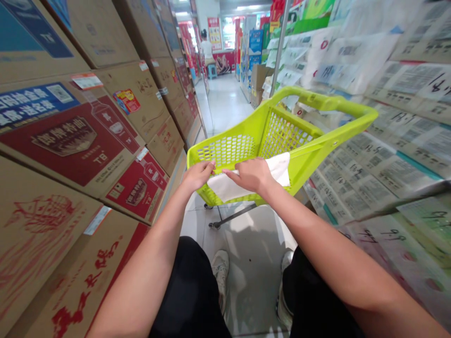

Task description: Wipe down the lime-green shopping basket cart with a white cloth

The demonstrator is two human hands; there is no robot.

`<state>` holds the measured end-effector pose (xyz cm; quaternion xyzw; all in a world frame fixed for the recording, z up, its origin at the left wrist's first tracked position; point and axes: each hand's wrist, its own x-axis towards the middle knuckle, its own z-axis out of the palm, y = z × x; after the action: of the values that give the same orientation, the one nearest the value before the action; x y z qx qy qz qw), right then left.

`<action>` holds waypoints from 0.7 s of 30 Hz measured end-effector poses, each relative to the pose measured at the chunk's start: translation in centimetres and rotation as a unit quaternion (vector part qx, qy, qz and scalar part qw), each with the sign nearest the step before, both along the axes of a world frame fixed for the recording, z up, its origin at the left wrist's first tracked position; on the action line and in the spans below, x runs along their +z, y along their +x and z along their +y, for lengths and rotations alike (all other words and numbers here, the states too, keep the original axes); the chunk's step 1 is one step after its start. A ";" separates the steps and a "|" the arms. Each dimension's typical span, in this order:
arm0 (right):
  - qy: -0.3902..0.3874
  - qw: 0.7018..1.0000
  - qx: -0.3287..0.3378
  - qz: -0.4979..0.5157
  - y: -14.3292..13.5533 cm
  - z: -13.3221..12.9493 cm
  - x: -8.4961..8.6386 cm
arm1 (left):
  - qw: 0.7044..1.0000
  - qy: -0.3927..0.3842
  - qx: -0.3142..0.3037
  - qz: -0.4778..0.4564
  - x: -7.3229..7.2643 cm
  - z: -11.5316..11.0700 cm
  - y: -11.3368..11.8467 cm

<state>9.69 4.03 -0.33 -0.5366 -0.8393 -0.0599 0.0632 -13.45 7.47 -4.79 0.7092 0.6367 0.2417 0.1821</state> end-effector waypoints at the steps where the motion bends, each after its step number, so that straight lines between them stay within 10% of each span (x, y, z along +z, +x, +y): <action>1: -0.001 1.000 -0.023 0.000 0.1 0.1 0.1 | 1.000 -0.010 0.001 0.020 0.2 -0.1 0.0; 15: 0.120 0.982 -0.146 -0.003 9.1 2.4 1.8 | 0.992 -0.047 -0.010 0.115 0.7 0.4 -1.1; 21: 0.069 0.992 -0.105 -0.018 4.7 1.4 0.7 | 0.999 -0.009 -0.008 0.039 0.4 0.2 -0.3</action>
<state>14.35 5.38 0.38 -0.6148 -0.7733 -0.1336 0.0784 -13.70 7.69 -4.40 0.7218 0.6396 0.2066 0.1651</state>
